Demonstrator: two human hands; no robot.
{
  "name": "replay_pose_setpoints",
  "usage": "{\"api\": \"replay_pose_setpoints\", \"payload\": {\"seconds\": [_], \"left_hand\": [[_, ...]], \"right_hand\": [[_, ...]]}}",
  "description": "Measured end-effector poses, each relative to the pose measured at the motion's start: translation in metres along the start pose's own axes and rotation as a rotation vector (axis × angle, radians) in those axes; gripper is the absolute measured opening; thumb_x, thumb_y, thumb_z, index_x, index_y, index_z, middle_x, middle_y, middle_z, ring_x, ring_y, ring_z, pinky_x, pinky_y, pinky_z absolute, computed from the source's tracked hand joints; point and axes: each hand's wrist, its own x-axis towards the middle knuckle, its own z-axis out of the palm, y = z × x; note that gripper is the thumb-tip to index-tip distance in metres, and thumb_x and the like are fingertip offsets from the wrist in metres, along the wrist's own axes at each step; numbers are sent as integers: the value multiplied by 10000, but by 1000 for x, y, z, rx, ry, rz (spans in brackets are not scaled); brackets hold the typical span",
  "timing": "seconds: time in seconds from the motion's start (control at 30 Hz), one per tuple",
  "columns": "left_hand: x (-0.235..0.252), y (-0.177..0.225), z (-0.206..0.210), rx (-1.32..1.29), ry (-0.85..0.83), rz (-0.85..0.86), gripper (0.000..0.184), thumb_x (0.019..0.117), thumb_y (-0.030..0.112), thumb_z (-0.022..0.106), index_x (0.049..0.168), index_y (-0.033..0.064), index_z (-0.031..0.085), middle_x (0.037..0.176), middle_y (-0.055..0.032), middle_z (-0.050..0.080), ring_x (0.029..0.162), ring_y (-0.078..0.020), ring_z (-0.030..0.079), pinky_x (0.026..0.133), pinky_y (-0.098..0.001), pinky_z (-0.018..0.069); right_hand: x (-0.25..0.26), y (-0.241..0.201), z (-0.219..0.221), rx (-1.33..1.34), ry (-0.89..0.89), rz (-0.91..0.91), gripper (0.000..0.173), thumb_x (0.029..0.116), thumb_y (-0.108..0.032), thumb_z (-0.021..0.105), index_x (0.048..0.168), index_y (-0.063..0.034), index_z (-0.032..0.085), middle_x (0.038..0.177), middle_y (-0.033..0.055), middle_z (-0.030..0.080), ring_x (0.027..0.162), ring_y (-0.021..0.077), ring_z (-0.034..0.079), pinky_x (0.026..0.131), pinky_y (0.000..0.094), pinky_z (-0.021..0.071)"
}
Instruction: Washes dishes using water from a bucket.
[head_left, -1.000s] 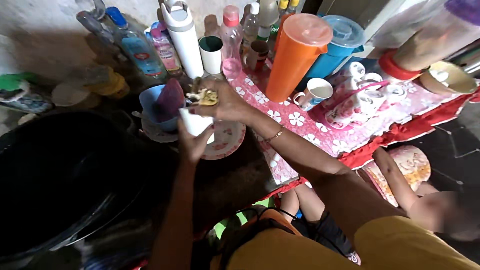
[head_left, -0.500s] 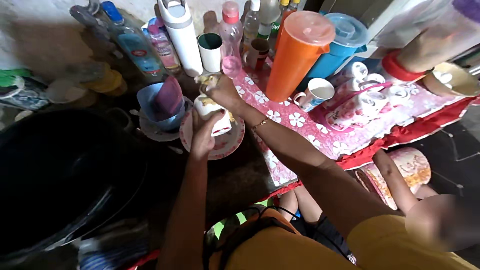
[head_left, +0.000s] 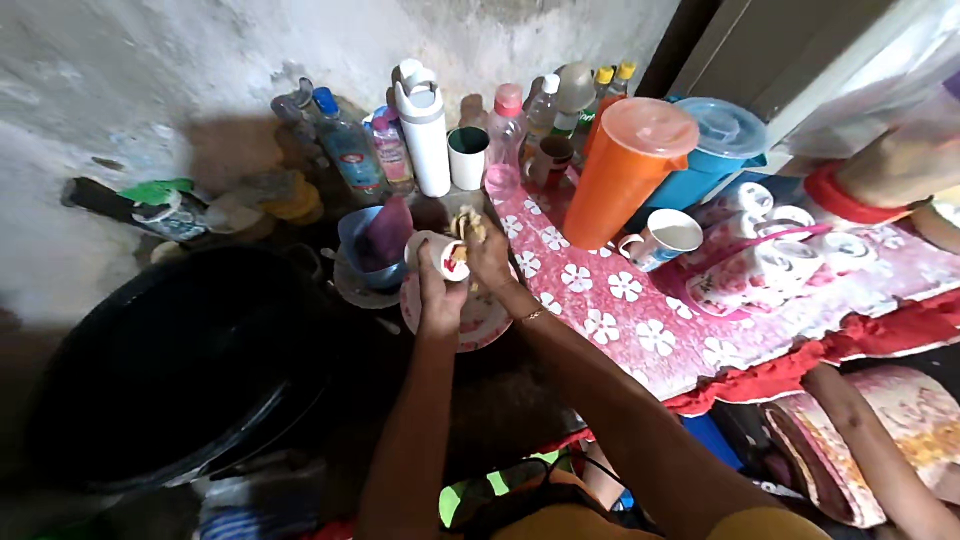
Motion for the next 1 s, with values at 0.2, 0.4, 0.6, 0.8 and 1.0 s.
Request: {"api": "replay_pose_setpoints", "payload": {"seconds": [0.2, 0.4, 0.6, 0.8, 1.0], "left_hand": [[-5, 12, -21, 218, -92, -284, 513, 1060, 532, 382, 1311, 105, 516, 1053, -142, 664, 883, -250, 705, 738, -360, 617], [-17, 9, -24, 1136, -139, 55, 1001, 804, 45, 817, 1601, 95, 214, 1366, -264, 556, 1161, -329, 625, 939, -481, 552], [-3, 12, -61, 879, -164, 297, 717, 833, -38, 722, 1494, -7, 445, 1378, -228, 577, 1153, -256, 635, 941, -397, 559], [0, 23, -48, 594, 150, 44, 437, 1100, 383, 411, 1401, 74, 481, 1121, -141, 595, 858, -190, 618, 699, -339, 546], [6, 24, -34, 691, 126, 66, 464, 1116, 390, 356, 1372, 28, 497, 1121, -168, 595, 859, -205, 626, 697, -336, 548]], "right_hand": [[22, 0, -10, 256, -132, 293, 335, 1053, -319, 584, 1277, -78, 649, 1121, 137, 677, 949, 223, 639, 818, 432, 537], [22, -3, -8, 39, -112, 318, 480, 1066, -451, 495, 1181, -11, 648, 1049, 249, 659, 954, 394, 651, 788, 594, 524], [40, -24, -22, 18, -434, 466, 558, 1118, -419, 375, 1407, 27, 547, 1369, 278, 583, 1278, 386, 555, 1083, 580, 409], [8, -35, -31, -92, -890, 172, 542, 935, -98, 736, 1392, 71, 498, 1210, 236, 660, 1102, 268, 653, 1012, 436, 502], [10, -23, -21, 136, -763, 299, 611, 819, 88, 757, 1371, 53, 496, 1159, 194, 651, 1019, 204, 650, 915, 368, 546]]}}
